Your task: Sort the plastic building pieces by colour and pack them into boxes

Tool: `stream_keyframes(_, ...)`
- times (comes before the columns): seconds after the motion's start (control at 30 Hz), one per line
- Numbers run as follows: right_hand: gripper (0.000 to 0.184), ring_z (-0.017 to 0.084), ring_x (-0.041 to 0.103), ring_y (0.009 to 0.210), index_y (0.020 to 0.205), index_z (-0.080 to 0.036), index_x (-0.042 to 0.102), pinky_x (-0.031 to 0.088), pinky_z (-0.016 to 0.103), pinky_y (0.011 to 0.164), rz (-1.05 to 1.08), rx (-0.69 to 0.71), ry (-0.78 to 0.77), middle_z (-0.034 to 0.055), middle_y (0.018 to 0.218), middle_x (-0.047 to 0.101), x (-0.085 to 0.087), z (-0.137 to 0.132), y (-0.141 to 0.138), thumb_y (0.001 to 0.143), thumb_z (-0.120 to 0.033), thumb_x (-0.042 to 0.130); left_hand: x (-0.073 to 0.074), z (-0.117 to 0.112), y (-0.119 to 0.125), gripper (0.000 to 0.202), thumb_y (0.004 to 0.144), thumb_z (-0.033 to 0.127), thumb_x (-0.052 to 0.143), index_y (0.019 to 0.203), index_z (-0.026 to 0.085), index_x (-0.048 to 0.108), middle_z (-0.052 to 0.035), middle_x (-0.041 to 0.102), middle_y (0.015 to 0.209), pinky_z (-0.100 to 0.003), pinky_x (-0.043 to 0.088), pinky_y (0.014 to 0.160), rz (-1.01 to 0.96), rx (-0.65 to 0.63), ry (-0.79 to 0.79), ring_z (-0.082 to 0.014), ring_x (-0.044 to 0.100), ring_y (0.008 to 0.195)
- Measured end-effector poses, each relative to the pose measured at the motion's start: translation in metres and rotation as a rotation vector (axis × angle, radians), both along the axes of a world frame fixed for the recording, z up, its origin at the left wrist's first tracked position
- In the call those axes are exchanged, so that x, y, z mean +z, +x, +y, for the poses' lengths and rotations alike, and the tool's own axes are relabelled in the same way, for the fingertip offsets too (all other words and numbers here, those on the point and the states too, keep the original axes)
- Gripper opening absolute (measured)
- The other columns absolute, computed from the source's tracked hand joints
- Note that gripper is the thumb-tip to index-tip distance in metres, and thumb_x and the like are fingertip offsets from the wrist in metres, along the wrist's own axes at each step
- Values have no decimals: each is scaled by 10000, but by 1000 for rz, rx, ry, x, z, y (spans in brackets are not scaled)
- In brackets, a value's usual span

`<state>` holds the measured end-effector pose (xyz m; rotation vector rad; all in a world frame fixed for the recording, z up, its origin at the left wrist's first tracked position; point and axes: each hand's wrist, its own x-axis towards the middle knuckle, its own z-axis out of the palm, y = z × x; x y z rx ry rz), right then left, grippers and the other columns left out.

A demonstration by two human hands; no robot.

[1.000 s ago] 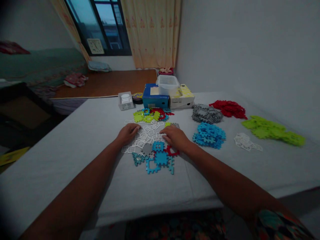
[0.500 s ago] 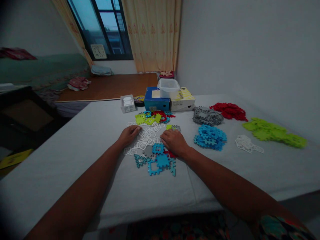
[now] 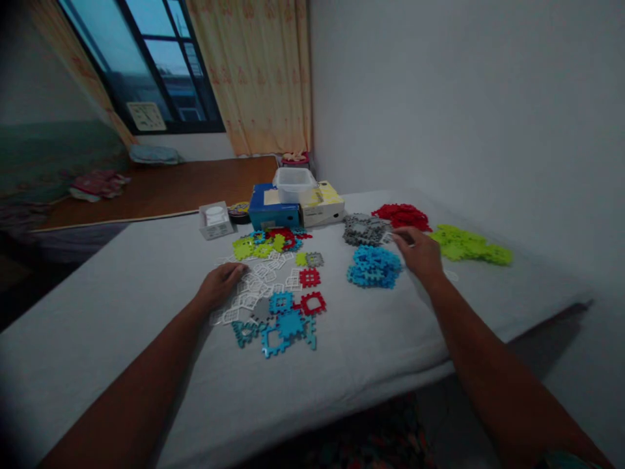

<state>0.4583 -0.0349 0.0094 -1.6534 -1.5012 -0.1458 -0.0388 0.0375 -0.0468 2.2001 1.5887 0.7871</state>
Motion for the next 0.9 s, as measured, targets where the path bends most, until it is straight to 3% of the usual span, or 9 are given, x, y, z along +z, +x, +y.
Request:
stream_keyframes(0.13, 286, 309, 646, 699, 831, -263, 701, 462, 455, 633, -101, -282, -145, 139, 822, 721, -38, -20, 102, 789, -507, 559, 0, -3, 1, 456, 908, 521, 381, 940, 222, 724, -58, 741, 1037, -344, 501, 898, 21, 6, 32, -242, 659, 1005)
stream_keyframes(0.2, 278, 317, 608, 614, 791, -303, 700, 414, 466, 566, -155, -285, -176, 142, 772, 696, -53, -24, 127, 784, -539, 553, 2, -4, 2, 450, 912, 505, 389, 957, 211, 726, -68, 740, 1050, -344, 503, 905, 20, 25, 42, -240, 663, 1014)
stream_keyframes(0.27, 288, 335, 599, 613, 803, -340, 701, 390, 478, 549, -204, -235, -146, 144, 791, 678, -53, -26, 127, 811, -559, 514, 8, -2, 3, 439, 915, 479, 397, 998, 201, 726, -83, 737, 1088, -352, 501, 921, 27, 61, 36, -244, 663, 1040)
stream_keyframes(0.4, 267, 352, 644, 784, 1000, -414, 664, 446, 512, 641, -208, -65, -28, 104, 1034, 669, -12, -27, 61, 906, -507, 432, 27, 20, 3, 432, 915, 444, 411, 1058, 185, 726, -101, 722, 1160, -375, 486, 957, 86, 103, -4, -273, 648, 1101)
stream_keyframes(0.53, 230, 309, 644, 1010, 1079, -347, 646, 501, 481, 859, -226, 328, 131, 66, 1088, 681, 19, -19, -42, 933, -382, 472, 45, 65, 4, 400, 903, 408, 472, 1106, 159, 710, -124, 685, 1242, -375, 418, 1051, 132, 100, -26, -277, 598, 1196)
stream_keyframes(0.63, 213, 261, 643, 1033, 1073, -266, 656, 488, 432, 880, -337, 571, 158, 70, 1101, 700, 11, -10, -102, 937, -273, 492, 47, 95, 12, 448, 892, 423, 510, 1166, 106, 671, -191, 633, 1306, -417, 384, 1078, 129, 144, -42, -308, 557, 1252)
stream_keyframes(0.7, 220, 250, 640, 1015, 1086, -236, 656, 476, 407, 826, -448, 654, 141, 79, 1136, 699, -3, -6, -124, 936, -212, 496, 42, 104, 20, 498, 888, 483, 516, 1188, 110, 655, -199, 641, 1289, -427, 409, 1048, 113, 154, -61, -314, 568, 1238)
stream_keyframes(0.8, 222, 241, 635, 962, 1096, -204, 652, 445, 390, 787, -543, 693, 139, 89, 1128, 702, -23, -4, -131, 929, -159, 511, 30, 100, 31, 506, 866, 554, 521, 1158, 171, 680, -137, 698, 1209, -397, 452, 998, 91, 100, -95, -293, 606, 1178)
stream_keyframes(0.9, 210, 227, 634, 951, 1088, -192, 645, 433, 376, 789, -493, 690, 140, 90, 1093, 709, -34, -5, -120, 934, -145, 511, 22, 86, 29, 455, 831, 557, 551, 1072, 213, 727, -72, 731, 1146, -348, 476, 973, 82, -24, -141, -259, 638, 1108)
